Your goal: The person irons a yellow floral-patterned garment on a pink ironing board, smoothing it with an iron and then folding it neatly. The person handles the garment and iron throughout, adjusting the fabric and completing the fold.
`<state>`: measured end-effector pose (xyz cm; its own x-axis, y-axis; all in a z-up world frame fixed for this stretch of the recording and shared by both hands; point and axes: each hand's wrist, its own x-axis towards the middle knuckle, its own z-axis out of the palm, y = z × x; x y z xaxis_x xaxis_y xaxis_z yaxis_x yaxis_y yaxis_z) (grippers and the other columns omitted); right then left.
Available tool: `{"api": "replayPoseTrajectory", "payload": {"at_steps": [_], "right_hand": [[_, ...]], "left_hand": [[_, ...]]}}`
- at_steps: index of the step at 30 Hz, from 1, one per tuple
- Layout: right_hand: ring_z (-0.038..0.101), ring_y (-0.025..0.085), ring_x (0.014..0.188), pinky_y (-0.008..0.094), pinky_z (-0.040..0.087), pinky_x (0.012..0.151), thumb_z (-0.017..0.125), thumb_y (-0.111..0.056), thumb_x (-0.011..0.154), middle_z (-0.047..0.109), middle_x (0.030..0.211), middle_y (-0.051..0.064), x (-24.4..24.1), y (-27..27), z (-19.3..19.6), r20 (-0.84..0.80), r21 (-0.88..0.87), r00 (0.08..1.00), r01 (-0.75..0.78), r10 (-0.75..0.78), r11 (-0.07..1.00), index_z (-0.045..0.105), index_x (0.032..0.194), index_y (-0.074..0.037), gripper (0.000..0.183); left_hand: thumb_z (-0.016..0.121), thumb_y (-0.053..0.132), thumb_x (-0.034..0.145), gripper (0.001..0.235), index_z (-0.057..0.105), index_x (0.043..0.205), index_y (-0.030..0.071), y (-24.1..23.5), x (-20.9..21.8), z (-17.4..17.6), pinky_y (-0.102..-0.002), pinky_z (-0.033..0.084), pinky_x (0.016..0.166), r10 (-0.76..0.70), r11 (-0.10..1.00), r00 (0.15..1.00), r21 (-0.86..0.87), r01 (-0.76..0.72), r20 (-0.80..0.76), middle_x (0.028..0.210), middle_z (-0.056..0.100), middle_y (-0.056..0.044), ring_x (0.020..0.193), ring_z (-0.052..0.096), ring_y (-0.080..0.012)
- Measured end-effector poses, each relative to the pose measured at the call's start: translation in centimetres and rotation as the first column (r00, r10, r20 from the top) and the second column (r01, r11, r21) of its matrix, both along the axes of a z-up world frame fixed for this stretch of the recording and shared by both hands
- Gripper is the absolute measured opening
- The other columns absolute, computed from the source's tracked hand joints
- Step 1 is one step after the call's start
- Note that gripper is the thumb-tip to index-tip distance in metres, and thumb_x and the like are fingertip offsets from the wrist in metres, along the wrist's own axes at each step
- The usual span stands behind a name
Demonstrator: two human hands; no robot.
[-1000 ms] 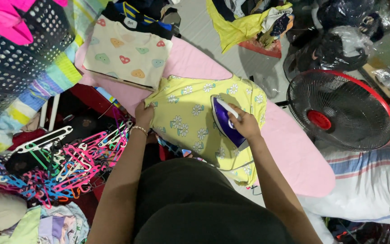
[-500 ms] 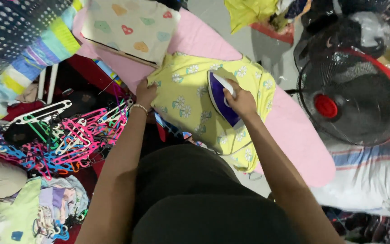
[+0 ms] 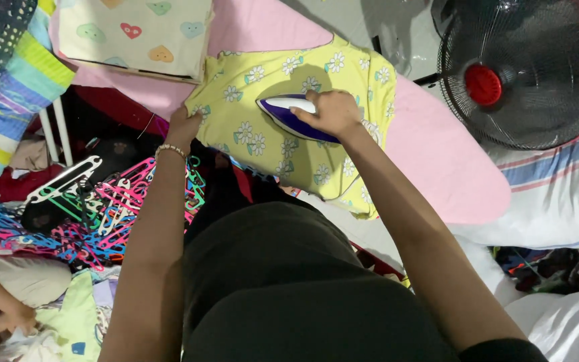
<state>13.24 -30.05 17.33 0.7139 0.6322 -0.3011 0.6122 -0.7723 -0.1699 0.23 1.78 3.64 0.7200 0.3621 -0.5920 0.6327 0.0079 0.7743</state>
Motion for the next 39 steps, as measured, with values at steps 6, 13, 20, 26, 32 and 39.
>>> {"api": "replayPoseTrajectory", "payload": {"at_steps": [6,13,20,26,32,39], "right_hand": [[0.073,0.038,0.090,0.050,0.056,0.071,0.040,-0.074,0.091,0.072,0.089,0.016,0.6,1.9,-2.4,-0.124,-0.031,0.925,0.359,-0.360,0.933,0.071,0.115,-0.013,0.072],[0.073,0.039,0.093,0.050,0.057,0.079,0.049,-0.072,0.087,0.075,0.092,0.019,0.3,1.4,0.3,-0.173,-0.069,0.971,0.154,-0.164,0.986,0.075,0.111,-0.012,0.070],[0.072,0.040,0.096,0.053,0.057,0.074,0.037,-0.074,0.090,0.073,0.103,0.020,-0.4,2.8,0.0,-0.128,-0.166,0.965,0.205,-0.227,0.964,0.073,0.114,-0.008,0.079],[0.071,0.043,0.096,0.055,0.056,0.071,0.040,-0.079,0.087,0.071,0.102,0.020,-1.0,4.0,-1.6,-0.098,-0.146,0.932,0.332,-0.348,0.932,0.072,0.114,-0.007,0.084],[0.072,0.042,0.095,0.053,0.057,0.072,0.042,-0.080,0.088,0.074,0.096,0.020,-1.7,4.8,0.7,-0.062,-0.123,0.898,0.425,-0.435,0.897,0.074,0.110,-0.007,0.083],[0.074,0.038,0.091,0.048,0.058,0.072,0.042,-0.082,0.083,0.076,0.091,0.014,-1.4,4.8,0.1,-0.040,-0.166,0.878,0.465,-0.477,0.869,0.076,0.103,-0.015,0.078]], "left_hand": [[0.057,0.031,0.104,0.063,0.035,0.152,-0.003,-0.2,0.2,0.5,-0.050,0.039,0.112,0.011,1.000,0.998,0.001,-0.011,-0.065,0.151,0.042,-0.023,0.141,0.042,-0.0354],[0.053,0.025,0.105,0.059,0.034,0.154,-0.002,-1.0,0.5,-0.2,-0.051,0.038,0.114,0.031,1.000,0.998,0.007,-0.030,-0.059,0.154,0.039,-0.022,0.143,0.039,-0.0343],[0.060,0.009,0.090,0.034,0.046,0.121,0.007,-5.0,2.3,4.1,-0.054,0.049,0.091,-0.229,0.551,0.973,0.828,0.104,0.030,0.120,0.045,-0.016,0.115,0.050,-0.0432],[0.060,0.004,0.094,0.044,0.046,0.136,0.003,-5.4,8.4,4.6,-0.055,0.032,0.107,-0.609,0.267,0.776,0.878,0.397,-0.165,0.140,0.041,-0.021,0.134,0.042,-0.0402],[0.057,0.005,0.098,0.051,0.032,0.142,0.005,-3.4,15.5,-1.3,-0.062,0.012,0.116,-0.707,-0.073,0.535,0.801,0.594,-0.462,0.147,0.045,-0.025,0.141,0.037,-0.0383],[0.029,0.018,0.108,0.049,0.028,0.157,0.016,-1.1,20.3,-9.9,-0.036,0.007,0.120,-0.547,0.123,0.588,0.638,0.760,-0.596,0.158,0.041,0.011,0.145,0.029,-0.0049]]}}
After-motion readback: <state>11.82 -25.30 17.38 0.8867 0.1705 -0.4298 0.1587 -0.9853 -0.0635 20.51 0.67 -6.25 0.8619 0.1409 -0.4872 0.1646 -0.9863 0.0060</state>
